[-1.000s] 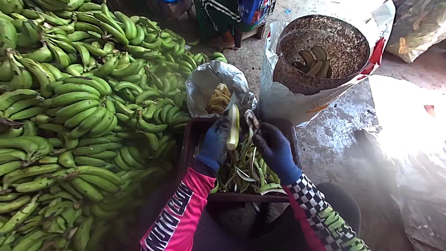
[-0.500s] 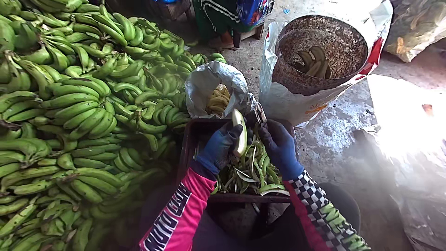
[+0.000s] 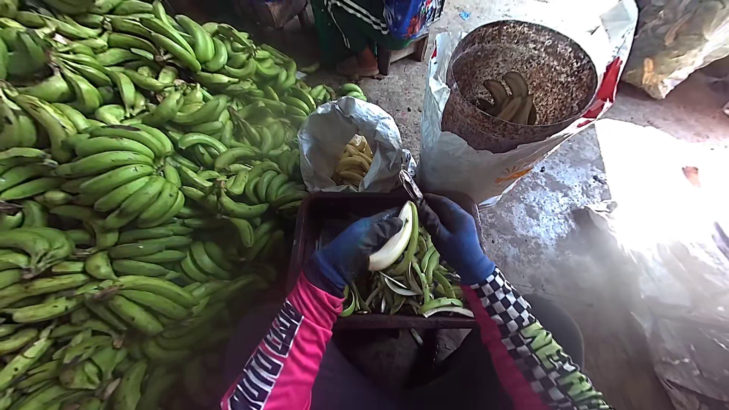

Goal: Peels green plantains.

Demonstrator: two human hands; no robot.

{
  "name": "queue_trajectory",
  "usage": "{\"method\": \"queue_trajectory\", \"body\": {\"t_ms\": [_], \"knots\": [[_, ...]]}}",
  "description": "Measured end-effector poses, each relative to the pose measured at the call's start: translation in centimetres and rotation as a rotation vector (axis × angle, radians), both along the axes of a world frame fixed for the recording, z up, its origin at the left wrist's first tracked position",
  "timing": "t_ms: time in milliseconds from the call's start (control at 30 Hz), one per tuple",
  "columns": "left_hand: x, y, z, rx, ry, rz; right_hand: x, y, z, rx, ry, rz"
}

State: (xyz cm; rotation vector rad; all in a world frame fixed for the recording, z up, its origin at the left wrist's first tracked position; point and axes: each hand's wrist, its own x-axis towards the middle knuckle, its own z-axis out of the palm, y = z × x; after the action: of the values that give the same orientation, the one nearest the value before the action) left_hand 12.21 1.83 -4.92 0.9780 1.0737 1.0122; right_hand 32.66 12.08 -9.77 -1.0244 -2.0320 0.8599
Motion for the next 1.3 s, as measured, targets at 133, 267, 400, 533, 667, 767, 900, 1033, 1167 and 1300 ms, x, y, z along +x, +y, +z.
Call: {"method": "queue_trajectory", "body": {"t_ms": [133, 267, 400, 533, 667, 767, 900, 1033, 1167, 1300], "knots": [[0.5, 0.2, -0.5, 0.048, -0.047, 0.161, 0.3, -1.1, 0.0, 0.030, 0.077, -0.014], [0.8, 0.6, -0.9, 0.069, -0.374, 0.514, 0.3, -2.5, -0.7, 0.093, 0.040, 0.002], [0.1, 1.4, -1.7, -0.005, -0.537, 0.691, -0.6, -4.0, -1.1, 0.164, -0.038, 0.071], [-0.4, 0.2, -1.1, 0.051, -0.295, 0.383, -0.6, -3.5, -1.2, 0.185, -0.002, 0.122], [-0.9, -0.4, 0.1, 0.047, -0.156, -0.033, 0.6, -1.3, -0.1, 0.101, 0.024, 0.116], [0.0, -0.4, 0.5, 0.052, -0.040, -0.058, 1.2, -1.2, 0.8, 0.114, -0.024, 0.089], [-0.3, -0.6, 1.0, 0.054, 0.155, -0.105, 1.3, -1.0, 0.5, 0.058, -0.094, 0.032], [-0.2, -0.4, 0.7, 0.067, 0.115, 0.023, 1.5, -0.1, 0.7, 0.031, -0.037, -0.040], [-0.4, 0.4, -0.7, 0.076, -0.152, 0.360, 1.3, -1.5, 0.4, 0.104, 0.000, 0.025], [-1.0, 1.0, -1.4, 0.023, -0.426, 0.558, 0.9, -2.6, -0.3, 0.210, -0.035, 0.160]]}}
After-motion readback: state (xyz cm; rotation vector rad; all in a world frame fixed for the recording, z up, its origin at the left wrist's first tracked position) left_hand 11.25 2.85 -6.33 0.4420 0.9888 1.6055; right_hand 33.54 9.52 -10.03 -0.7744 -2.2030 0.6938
